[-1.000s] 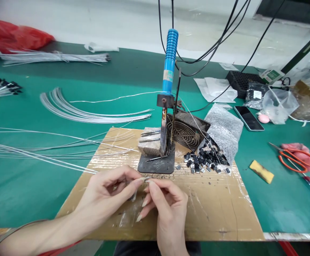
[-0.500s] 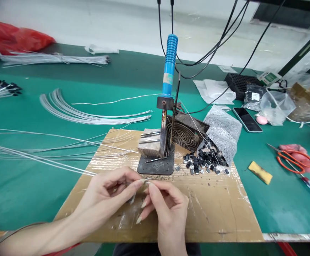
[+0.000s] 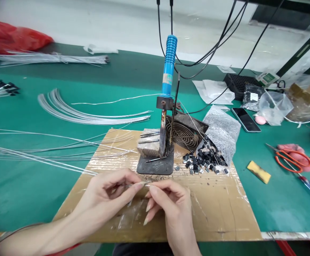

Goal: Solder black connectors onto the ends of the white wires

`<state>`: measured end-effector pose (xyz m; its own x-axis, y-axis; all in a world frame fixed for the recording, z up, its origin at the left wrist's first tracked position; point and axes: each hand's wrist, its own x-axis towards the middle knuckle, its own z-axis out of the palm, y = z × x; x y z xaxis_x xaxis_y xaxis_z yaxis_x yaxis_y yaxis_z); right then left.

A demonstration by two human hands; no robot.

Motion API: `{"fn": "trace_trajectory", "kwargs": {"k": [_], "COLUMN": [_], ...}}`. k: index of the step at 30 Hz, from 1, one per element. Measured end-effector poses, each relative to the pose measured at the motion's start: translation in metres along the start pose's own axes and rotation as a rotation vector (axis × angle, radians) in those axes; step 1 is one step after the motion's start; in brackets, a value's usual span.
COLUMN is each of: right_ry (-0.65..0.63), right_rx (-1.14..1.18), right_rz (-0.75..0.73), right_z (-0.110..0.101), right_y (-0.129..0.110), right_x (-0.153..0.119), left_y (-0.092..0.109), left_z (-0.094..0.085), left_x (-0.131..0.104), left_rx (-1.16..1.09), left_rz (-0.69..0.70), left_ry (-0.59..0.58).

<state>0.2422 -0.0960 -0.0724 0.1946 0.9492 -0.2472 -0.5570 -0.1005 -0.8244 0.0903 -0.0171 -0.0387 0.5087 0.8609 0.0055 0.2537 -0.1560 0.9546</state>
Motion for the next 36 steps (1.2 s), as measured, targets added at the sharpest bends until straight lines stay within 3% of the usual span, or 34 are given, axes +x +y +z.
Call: {"fn": "trace_trajectory", "kwargs": {"k": [6, 16, 24, 29, 36], "right_ry": [-0.024, 0.079, 0.143, 0.130, 0.215], "right_rx": [-0.021, 0.068, 0.171, 0.208, 0.244], "right_rz": [0.012, -0.005, -0.089, -0.078, -0.068], "right_z": [-0.003, 0.012, 0.019, 0.023, 0.029], "right_y": [-0.001, 0.000, 0.017, 0.021, 0.026], "right_x": [0.000, -0.004, -0.003, -0.004, -0.008], "left_y": [-0.001, 0.003, -0.001, -0.004, -0.010], "left_z": [0.000, 0.004, 0.006, 0.006, 0.006], "left_x": [0.000, 0.001, -0.001, -0.003, -0.004], "left_rx": [0.017, -0.048, -0.057, -0.115, -0.062], "left_rz": [0.007, 0.025, 0.013, -0.018, -0.077], "left_ry": [0.006, 0.047, 0.071, 0.056, 0.052]}}
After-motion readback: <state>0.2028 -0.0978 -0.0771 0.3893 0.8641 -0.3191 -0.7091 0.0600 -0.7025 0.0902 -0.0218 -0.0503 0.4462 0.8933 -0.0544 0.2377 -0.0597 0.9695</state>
